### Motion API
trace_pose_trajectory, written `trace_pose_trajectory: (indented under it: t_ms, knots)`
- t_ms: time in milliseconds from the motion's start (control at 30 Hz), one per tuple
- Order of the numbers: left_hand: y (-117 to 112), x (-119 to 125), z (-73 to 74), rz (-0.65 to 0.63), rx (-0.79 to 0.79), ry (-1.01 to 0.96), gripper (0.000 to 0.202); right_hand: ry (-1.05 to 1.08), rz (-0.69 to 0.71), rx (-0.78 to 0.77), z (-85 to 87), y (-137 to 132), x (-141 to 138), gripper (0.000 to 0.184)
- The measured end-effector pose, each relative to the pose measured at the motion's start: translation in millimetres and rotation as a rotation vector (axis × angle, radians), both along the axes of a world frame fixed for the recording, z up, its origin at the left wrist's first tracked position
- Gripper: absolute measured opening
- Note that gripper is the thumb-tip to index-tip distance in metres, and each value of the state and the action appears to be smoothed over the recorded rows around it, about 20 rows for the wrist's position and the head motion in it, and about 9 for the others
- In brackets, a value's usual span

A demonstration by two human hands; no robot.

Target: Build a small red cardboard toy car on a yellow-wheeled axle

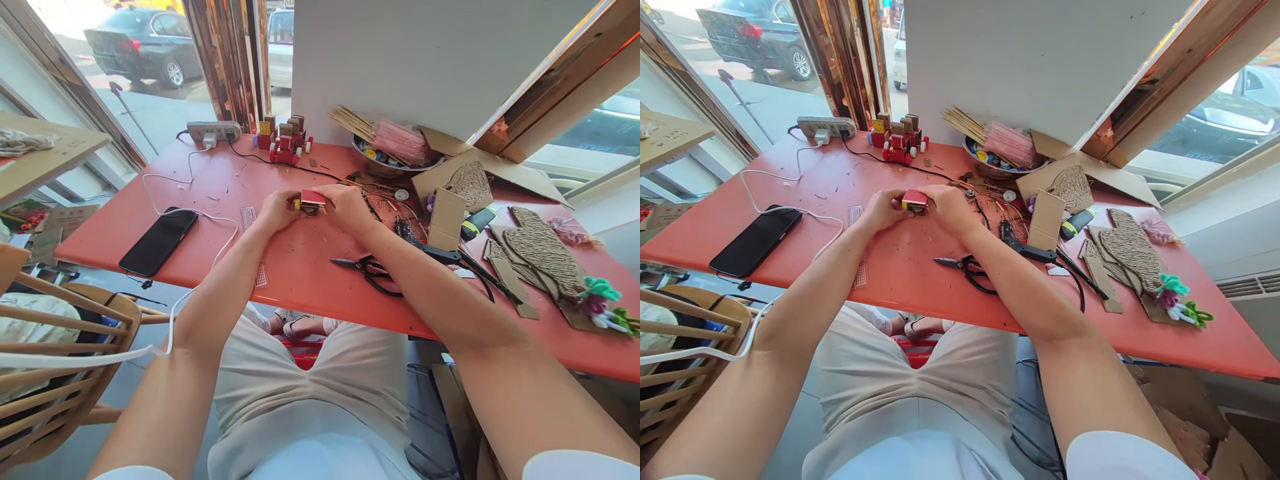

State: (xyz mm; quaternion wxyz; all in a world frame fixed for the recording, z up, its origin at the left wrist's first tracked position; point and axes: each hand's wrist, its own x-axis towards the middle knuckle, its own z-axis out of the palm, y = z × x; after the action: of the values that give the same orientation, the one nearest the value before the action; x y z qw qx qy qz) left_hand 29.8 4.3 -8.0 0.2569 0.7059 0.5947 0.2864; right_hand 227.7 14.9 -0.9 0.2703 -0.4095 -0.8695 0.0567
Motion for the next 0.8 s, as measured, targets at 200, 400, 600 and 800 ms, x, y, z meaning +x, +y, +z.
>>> trace_pose_trajectory:
  t_ms: [200,400,600,800]
  knots:
    - [-2,4,-0.3,-0.016,0.026,0.047,0.047,-0.004,0.050,0.026,-2.0,-6,10,0.039]
    - [-8,9,3.1,0.008,0.013,0.058,0.045,-0.048,0.075,0.034,-1.6,-10,20,0.038]
    - [-10,11,3.9,0.007,0.006,0.057,0.039,-0.088,0.066,0.044,-4.9,-10,28,0.040]
    - [-12,17,5.5,0.040,-0.011,0.064,0.034,-0.146,0.076,0.058,-5.5,-5,35,0.045]
